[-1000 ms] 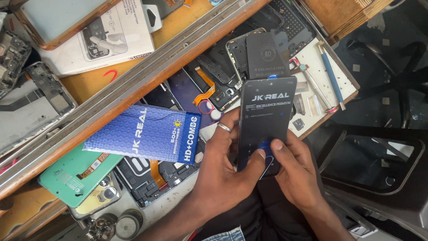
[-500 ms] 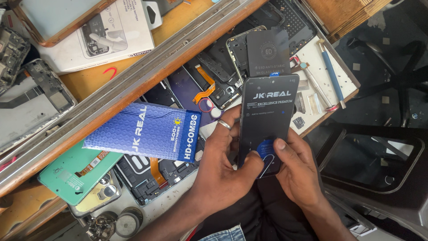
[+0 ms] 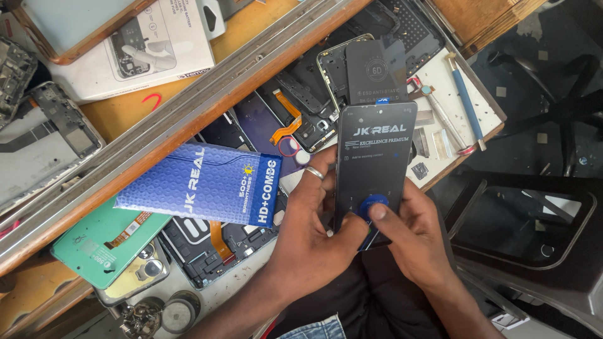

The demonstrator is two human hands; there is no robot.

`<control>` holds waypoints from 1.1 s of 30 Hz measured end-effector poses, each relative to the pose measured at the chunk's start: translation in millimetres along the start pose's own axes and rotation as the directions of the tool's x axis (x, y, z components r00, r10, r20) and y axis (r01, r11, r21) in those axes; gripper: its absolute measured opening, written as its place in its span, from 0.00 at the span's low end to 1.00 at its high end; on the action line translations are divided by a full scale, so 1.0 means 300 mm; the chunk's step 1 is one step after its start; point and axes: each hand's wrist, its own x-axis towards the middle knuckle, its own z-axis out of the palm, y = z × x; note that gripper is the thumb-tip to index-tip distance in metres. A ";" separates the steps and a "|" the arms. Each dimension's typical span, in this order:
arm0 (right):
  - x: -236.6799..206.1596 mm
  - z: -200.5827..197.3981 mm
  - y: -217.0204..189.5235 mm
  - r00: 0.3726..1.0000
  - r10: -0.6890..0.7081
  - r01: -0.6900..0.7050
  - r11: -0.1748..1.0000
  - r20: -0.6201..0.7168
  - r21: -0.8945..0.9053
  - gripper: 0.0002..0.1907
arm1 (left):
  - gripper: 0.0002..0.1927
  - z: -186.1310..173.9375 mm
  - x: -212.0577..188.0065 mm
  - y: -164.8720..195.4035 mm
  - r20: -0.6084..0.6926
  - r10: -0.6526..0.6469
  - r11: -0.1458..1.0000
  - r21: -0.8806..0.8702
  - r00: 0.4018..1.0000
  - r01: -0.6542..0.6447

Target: The person holds a disassembled smartphone and repeatedly taps and swipes the screen to test touch responsiveness. The person then removes the battery from the phone chassis and sets it aside.

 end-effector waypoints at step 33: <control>0.009 -0.005 -0.013 0.999 -0.037 0.042 0.990 0.039 -0.136 0.25 | 0.44 0.000 -0.001 0.009 0.070 -0.106 0.991 -0.076 0.992 0.111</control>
